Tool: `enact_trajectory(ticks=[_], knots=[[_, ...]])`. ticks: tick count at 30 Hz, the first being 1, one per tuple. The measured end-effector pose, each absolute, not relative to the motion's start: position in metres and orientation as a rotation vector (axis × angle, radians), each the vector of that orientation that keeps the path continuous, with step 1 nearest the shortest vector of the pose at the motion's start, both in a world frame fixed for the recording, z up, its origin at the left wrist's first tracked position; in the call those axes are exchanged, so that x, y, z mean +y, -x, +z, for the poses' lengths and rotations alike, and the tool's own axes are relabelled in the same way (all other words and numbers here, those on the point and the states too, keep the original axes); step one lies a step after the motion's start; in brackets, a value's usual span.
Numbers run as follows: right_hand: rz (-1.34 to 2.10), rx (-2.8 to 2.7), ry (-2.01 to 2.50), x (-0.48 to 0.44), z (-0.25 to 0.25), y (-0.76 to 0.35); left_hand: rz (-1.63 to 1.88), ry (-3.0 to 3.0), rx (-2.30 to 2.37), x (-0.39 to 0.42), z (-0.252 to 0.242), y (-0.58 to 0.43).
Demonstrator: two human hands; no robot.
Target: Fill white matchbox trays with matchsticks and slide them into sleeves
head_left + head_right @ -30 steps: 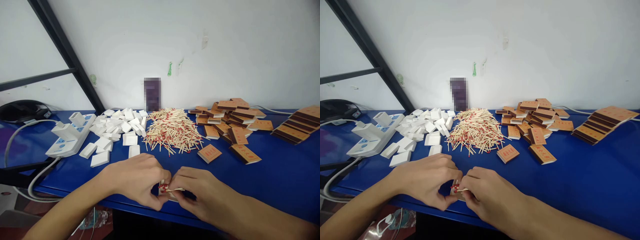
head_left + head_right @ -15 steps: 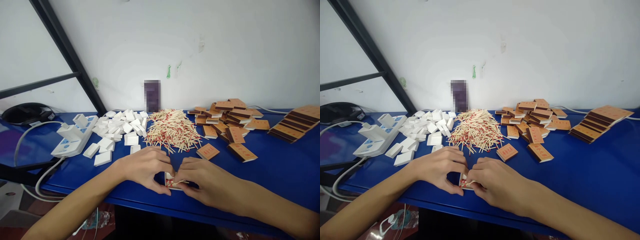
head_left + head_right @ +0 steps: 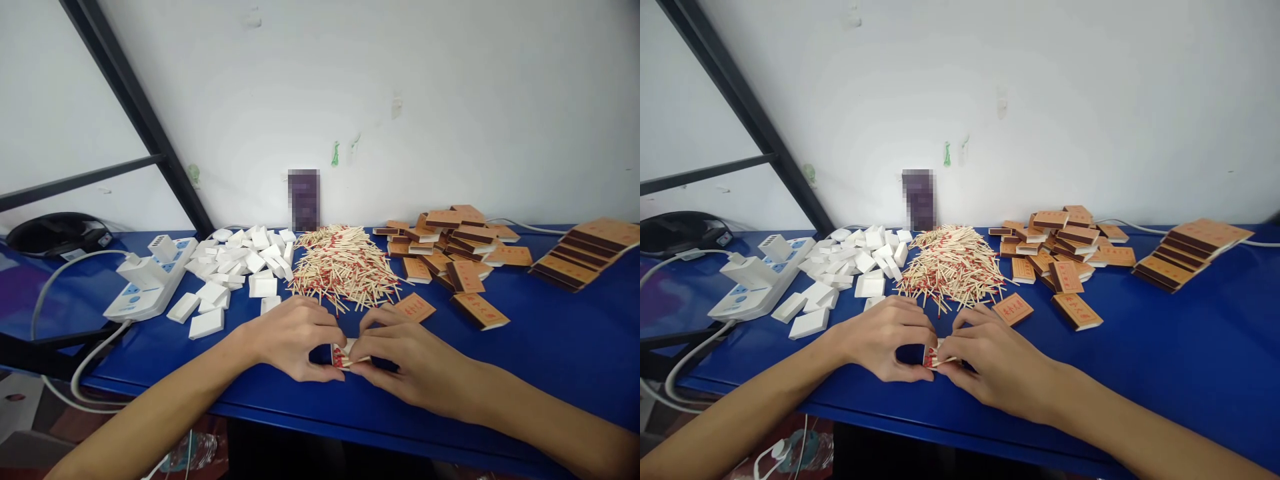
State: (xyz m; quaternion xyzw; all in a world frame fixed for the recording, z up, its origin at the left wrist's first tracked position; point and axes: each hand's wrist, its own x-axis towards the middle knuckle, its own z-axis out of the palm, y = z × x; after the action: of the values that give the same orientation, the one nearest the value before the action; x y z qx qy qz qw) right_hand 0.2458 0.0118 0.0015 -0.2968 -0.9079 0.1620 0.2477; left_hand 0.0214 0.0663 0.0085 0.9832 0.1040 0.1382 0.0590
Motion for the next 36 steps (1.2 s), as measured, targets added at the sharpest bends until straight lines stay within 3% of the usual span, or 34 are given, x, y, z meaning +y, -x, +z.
enact_trajectory(ticks=[17,24,36], knots=[[0.581,-2.492,0.858,0.022,0.0,-0.246,0.423,-3.049,0.337,0.066,0.008,-0.021],[0.431,-2.489,0.87,0.021,-0.001,-0.245,0.452,-3.006,0.363,0.067,0.006,-0.02],[0.515,-2.547,0.838,0.014,0.006,-0.247,0.363,-3.094,0.33,0.065,0.009,-0.021]])
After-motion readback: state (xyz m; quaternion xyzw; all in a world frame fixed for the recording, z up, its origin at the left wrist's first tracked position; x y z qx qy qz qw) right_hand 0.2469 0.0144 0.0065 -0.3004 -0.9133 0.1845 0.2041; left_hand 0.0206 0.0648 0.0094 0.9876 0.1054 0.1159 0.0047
